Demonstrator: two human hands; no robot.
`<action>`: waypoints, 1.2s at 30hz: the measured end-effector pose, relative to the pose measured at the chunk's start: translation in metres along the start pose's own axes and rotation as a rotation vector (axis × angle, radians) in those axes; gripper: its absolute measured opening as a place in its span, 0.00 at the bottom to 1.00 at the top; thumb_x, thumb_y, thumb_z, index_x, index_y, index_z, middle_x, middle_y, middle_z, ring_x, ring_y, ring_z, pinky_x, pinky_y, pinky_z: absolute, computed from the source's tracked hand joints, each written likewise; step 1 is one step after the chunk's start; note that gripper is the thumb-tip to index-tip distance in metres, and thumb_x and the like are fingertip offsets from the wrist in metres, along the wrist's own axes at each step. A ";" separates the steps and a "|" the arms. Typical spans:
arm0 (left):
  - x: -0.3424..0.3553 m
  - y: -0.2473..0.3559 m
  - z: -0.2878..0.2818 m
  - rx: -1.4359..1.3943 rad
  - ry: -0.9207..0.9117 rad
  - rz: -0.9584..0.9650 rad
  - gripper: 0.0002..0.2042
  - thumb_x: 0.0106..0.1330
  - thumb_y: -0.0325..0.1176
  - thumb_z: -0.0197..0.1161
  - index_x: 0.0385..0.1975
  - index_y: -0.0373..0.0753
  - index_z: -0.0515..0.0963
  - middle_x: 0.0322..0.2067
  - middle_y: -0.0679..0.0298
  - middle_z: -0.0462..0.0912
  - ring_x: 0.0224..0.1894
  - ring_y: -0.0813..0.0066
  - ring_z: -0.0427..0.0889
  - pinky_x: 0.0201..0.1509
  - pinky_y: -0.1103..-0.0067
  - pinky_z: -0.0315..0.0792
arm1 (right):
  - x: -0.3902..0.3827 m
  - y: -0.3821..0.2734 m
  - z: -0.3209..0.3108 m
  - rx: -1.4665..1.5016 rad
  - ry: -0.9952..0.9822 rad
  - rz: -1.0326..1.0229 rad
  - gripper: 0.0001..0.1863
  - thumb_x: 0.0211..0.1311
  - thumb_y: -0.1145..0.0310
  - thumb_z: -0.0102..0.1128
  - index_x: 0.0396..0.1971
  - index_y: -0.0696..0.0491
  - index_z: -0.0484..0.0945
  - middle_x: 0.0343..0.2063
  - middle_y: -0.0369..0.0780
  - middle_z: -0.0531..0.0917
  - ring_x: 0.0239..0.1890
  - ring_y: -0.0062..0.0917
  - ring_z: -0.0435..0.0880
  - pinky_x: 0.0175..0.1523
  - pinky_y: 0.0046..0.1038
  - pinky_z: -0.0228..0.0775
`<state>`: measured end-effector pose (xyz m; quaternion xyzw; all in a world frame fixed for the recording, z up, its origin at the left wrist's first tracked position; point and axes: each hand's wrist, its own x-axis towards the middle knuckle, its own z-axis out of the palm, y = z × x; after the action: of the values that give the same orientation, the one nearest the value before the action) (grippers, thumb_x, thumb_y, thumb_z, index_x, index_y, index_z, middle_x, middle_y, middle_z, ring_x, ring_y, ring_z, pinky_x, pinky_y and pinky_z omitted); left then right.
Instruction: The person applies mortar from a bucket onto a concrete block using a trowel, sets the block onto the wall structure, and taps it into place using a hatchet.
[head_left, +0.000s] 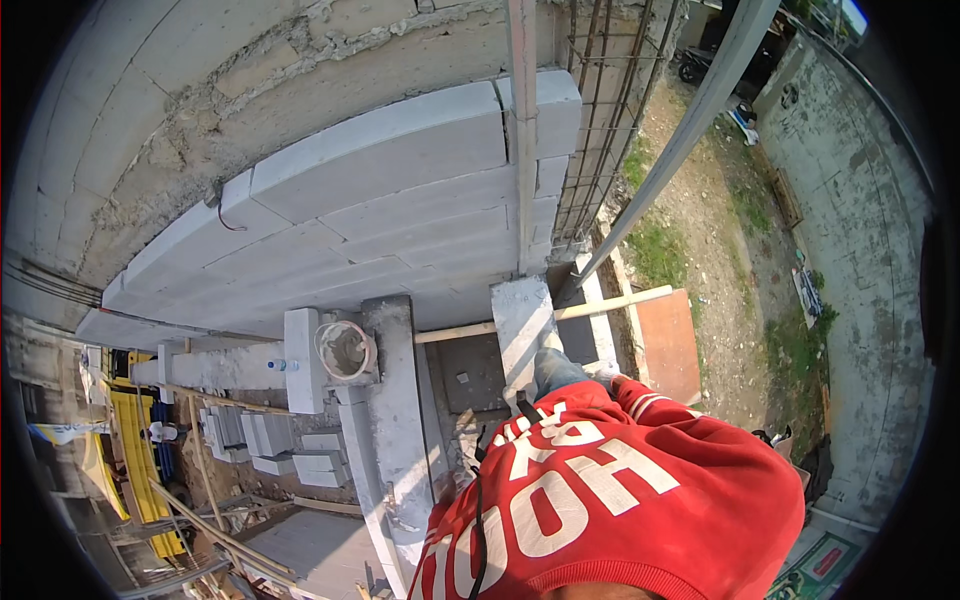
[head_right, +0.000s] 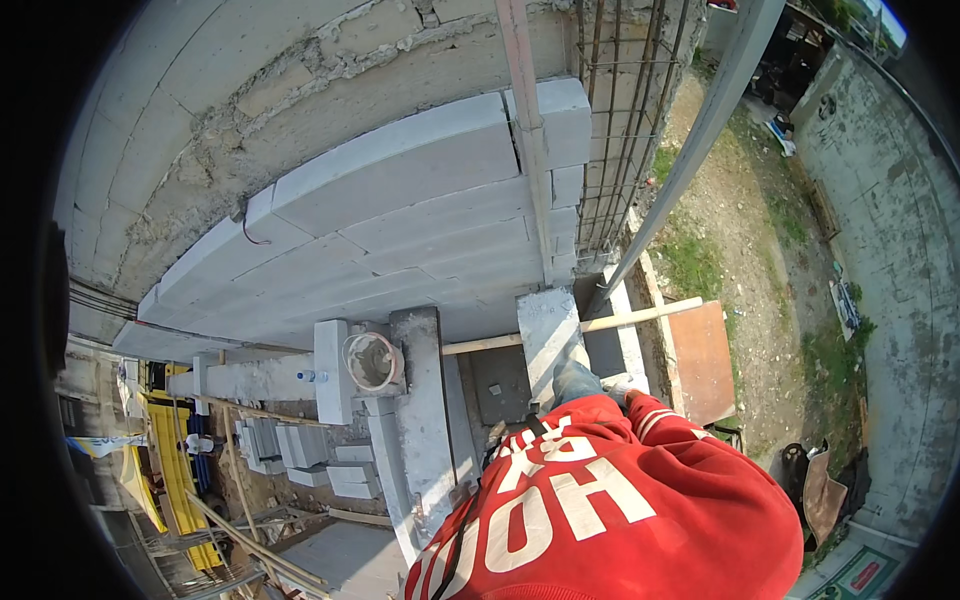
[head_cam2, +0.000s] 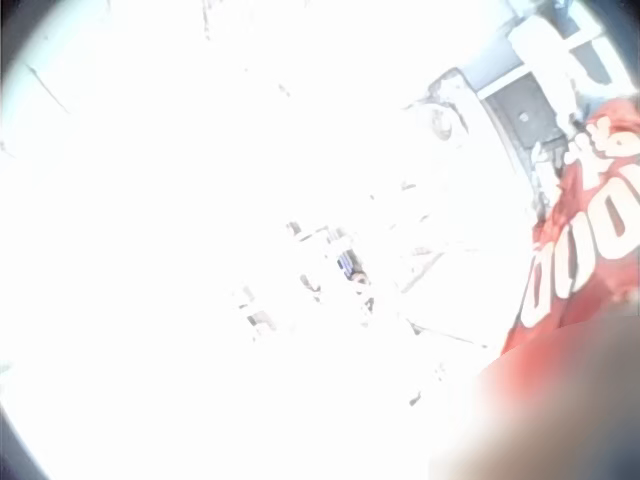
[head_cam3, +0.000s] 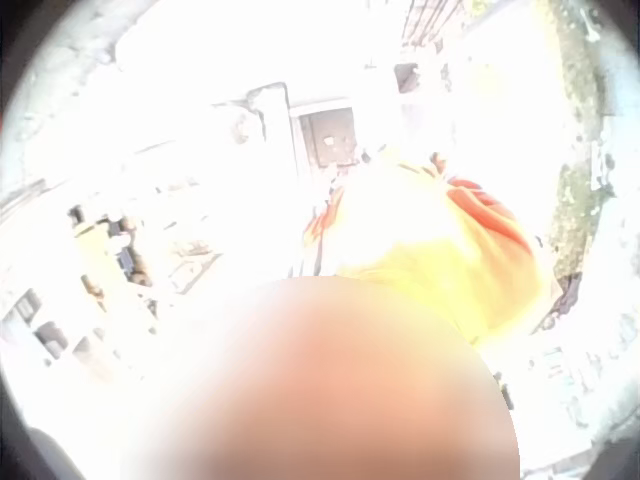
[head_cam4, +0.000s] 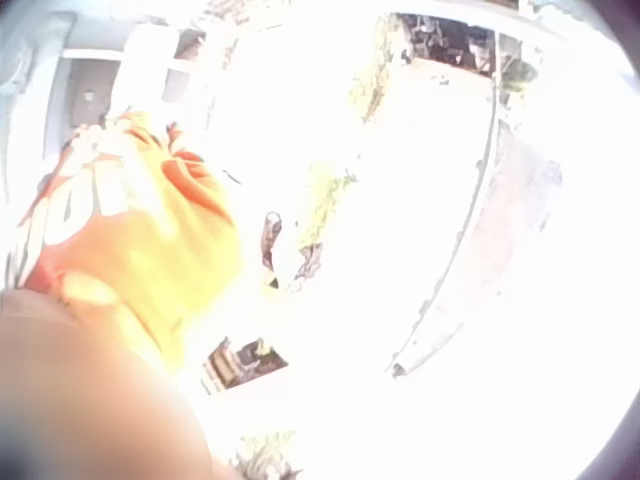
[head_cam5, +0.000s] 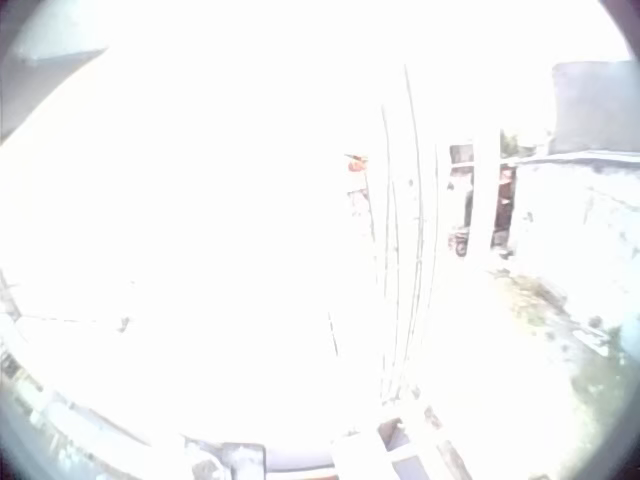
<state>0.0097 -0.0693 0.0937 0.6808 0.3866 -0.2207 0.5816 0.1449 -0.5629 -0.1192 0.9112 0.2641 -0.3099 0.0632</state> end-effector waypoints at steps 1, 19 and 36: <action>-0.003 0.010 0.009 -0.010 0.007 0.000 0.18 0.73 0.44 0.61 0.52 0.37 0.81 0.37 0.60 0.88 0.36 0.67 0.86 0.42 0.74 0.78 | -0.008 0.005 -0.025 -0.039 -0.068 -0.047 0.16 0.68 0.55 0.53 0.42 0.45 0.87 0.33 0.37 0.89 0.33 0.30 0.88 0.35 0.43 0.77; 0.051 0.335 0.278 -0.642 -0.292 -0.373 0.23 0.76 0.54 0.55 0.53 0.37 0.74 0.48 0.56 0.83 0.48 0.56 0.85 0.58 0.59 0.78 | -0.090 0.032 -0.445 0.961 0.220 -0.065 0.30 0.61 0.51 0.67 0.54 0.58 0.76 0.32 0.56 0.86 0.40 0.53 0.87 0.45 0.47 0.78; 0.090 0.221 0.228 -1.118 0.367 -0.040 0.16 0.75 0.45 0.55 0.26 0.45 0.69 0.18 0.66 0.70 0.17 0.68 0.72 0.23 0.71 0.72 | -0.003 0.264 -0.745 0.338 0.612 -0.211 0.59 0.30 0.65 0.83 0.72 0.49 0.65 0.58 0.50 0.80 0.60 0.48 0.78 0.65 0.40 0.73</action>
<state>0.2708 -0.2699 0.1120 0.2906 0.5514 0.1270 0.7716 0.6760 -0.5816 0.4659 0.9270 0.3086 -0.0669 -0.2024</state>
